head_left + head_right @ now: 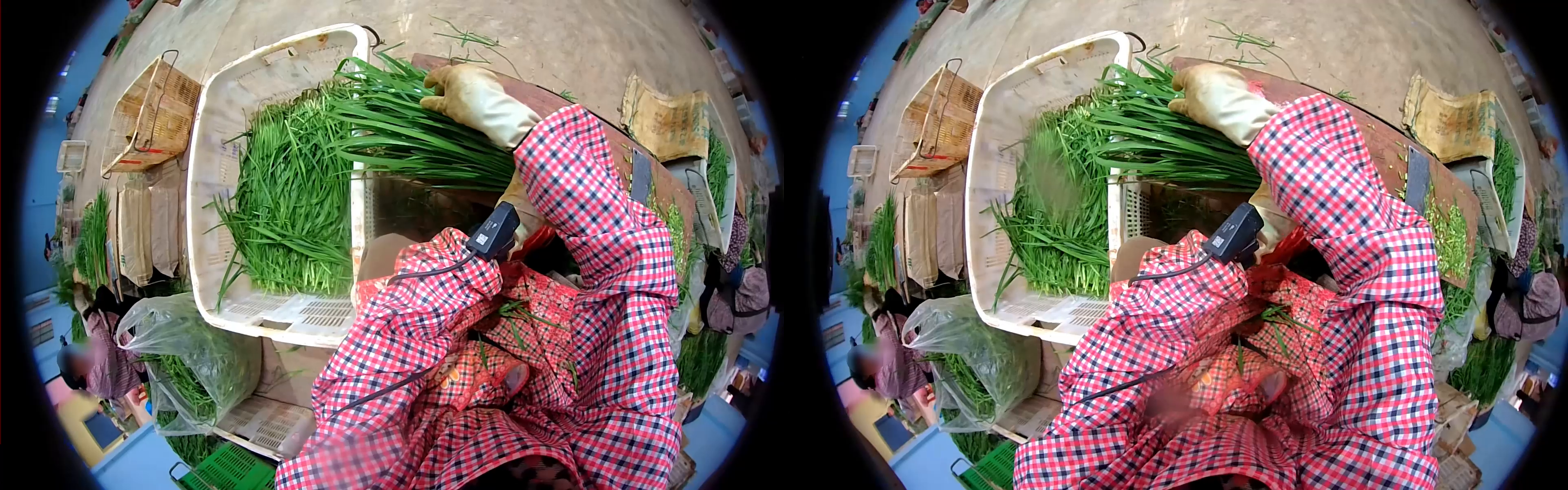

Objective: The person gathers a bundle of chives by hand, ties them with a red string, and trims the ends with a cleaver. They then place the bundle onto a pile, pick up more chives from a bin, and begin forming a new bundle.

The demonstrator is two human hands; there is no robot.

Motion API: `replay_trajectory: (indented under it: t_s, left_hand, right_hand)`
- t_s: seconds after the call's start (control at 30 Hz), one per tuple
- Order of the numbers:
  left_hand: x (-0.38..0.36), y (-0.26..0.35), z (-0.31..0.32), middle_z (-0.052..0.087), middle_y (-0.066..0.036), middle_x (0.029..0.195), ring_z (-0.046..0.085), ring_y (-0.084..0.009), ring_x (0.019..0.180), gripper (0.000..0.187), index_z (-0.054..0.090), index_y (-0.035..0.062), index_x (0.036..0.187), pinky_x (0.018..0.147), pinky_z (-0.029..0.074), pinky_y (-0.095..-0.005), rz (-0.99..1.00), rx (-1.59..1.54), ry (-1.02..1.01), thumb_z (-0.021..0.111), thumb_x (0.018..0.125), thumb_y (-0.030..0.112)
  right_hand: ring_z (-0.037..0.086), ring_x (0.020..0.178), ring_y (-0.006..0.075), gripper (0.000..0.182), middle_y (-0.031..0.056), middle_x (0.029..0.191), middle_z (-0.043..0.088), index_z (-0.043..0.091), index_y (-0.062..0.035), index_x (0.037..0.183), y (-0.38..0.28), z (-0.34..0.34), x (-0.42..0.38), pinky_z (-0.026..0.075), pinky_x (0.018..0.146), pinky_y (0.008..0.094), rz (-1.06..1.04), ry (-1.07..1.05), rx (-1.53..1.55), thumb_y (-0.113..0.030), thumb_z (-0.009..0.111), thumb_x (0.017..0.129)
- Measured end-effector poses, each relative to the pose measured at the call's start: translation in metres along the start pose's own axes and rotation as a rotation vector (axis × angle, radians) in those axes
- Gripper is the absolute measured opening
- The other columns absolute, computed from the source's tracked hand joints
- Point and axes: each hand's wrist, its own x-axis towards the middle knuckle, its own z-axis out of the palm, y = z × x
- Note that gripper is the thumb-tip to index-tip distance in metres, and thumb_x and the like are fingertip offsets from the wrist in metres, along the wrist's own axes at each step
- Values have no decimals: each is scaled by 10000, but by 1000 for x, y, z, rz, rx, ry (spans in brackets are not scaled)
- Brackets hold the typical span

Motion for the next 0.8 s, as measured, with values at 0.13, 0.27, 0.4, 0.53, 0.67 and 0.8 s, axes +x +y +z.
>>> replay_trajectory:
  t_s: [0.13, 0.27, 0.4, 0.53, 0.67, 0.8]
  left_hand:
    - [23, -136, -31, 561, -137, 1266, 592, -256, 1114, 507, 337, 80, 1414, 962, 505, -394, 48, -387, -47, 529, 950, 150]
    - [-1, -67, -24, 635, -130, 1027, 625, -223, 799, 311, 522, 7, 1220, 753, 538, -317, -73, -1434, -438, 521, 945, 152]
    - [32, -63, -52, 643, -57, 937, 529, -164, 591, 402, 568, -5, 1169, 548, 480, -284, -563, -1491, -1043, 478, 976, 336]
    - [33, 2, -13, 596, -52, 1138, 525, -157, 816, 489, 512, 59, 1293, 715, 432, -343, -410, -1768, -657, 444, 972, 422]
    - [-1, 120, 65, 463, -100, 1404, 359, -222, 1361, 402, 466, 110, 1367, 1136, 169, -609, -682, -3838, -9, 421, 994, 251]
    - [11, 113, 51, 468, -217, 1389, 328, -391, 1374, 381, 497, 112, 1318, 1019, 106, -779, -403, -4015, 438, 405, 990, 281]
  right_hand:
    - [669, 965, 263, 367, 131, 1060, 697, 649, -82, 1181, 1, 15, 12, 528, 845, 345, -18, 54, 50, -257, 683, 860]
    - [671, 898, 233, 333, 130, 988, 707, 654, -55, 1165, 10, 10, 19, 527, 815, 321, 12, 87, 228, -186, 681, 859]
    - [652, 743, 163, 328, 132, 855, 691, 596, 27, 1199, 26, -15, 16, 532, 676, 239, 149, 112, 667, -91, 653, 898]
    - [660, 617, 236, 387, 131, 824, 667, 535, -27, 1282, 89, -26, 33, 589, 584, 367, 263, 352, 1136, -24, 594, 899]
    - [659, 632, 224, 295, 111, 809, 647, 556, 10, 1196, 114, -50, 5, 588, 599, 369, 287, 513, 1239, 2, 570, 901]
    - [656, 665, 225, 274, 103, 801, 645, 558, 12, 1190, 136, -47, -13, 589, 637, 370, 234, 596, 1427, -8, 555, 916]
